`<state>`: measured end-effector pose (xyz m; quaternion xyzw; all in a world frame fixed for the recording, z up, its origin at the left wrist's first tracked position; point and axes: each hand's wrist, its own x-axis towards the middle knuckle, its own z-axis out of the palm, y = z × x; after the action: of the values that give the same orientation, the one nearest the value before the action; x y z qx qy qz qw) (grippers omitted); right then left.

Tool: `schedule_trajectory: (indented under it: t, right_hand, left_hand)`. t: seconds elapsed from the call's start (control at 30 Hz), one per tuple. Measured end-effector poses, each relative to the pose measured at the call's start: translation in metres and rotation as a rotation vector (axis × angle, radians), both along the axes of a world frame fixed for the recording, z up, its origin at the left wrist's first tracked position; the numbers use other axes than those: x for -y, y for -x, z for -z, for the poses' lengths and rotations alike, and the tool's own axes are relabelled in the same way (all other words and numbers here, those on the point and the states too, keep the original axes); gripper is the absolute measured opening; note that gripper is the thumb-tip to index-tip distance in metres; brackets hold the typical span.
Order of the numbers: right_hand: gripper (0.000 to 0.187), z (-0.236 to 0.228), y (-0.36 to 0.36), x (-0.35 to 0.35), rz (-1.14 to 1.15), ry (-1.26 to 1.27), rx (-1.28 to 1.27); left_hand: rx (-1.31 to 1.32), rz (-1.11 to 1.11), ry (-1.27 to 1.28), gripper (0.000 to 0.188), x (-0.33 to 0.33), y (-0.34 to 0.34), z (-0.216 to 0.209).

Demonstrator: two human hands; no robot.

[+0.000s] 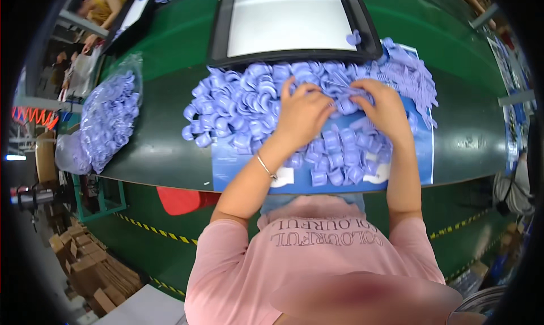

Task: Inspecting and sorting small purple plastic components into groups on an assembly line.

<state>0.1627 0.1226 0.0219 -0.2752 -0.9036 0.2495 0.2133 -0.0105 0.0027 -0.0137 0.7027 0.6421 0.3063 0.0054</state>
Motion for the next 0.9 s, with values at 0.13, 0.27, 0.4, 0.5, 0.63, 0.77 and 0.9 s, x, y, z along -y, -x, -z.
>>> schedule_trajectory:
  t: [0.13,0.27,0.4,0.5,0.63,0.77,0.9]
  right_hand:
    - [0.020,-0.003,0.000,-0.001,0.095,0.072,-0.112]
    - [0.016,-0.004,0.000,0.001,0.066,0.021,-0.110]
    - [0.015,0.002,0.001,0.001,0.044,-0.074,-0.072]
    - [0.016,0.004,0.000,-0.001,0.064,-0.119,0.051]
    - [0.019,0.004,0.003,-0.003,0.029,-0.135,-0.097]
    - [0.022,0.005,0.007,-0.002,-0.007,-0.193,-0.225]
    - [0.022,-0.002,0.005,-0.001,0.007,-0.181,-0.213]
  left_hand:
    - [0.065,-0.055,-0.075,0.013,0.000,-0.002,-0.002]
    - [0.051,-0.030,-0.094,0.011,0.002,-0.004,0.000]
    - [0.074,-0.066,-0.115,0.009,0.002,-0.003,0.000]
    - [0.119,-0.077,-0.120,0.006,0.001,-0.001,0.001]
    - [0.172,-0.101,-0.124,0.008,0.000,0.000,-0.002]
    - [0.106,-0.052,-0.037,0.013,0.002,0.001,-0.004]
    - [0.017,0.011,0.004,0.023,0.006,-0.005,-0.006]
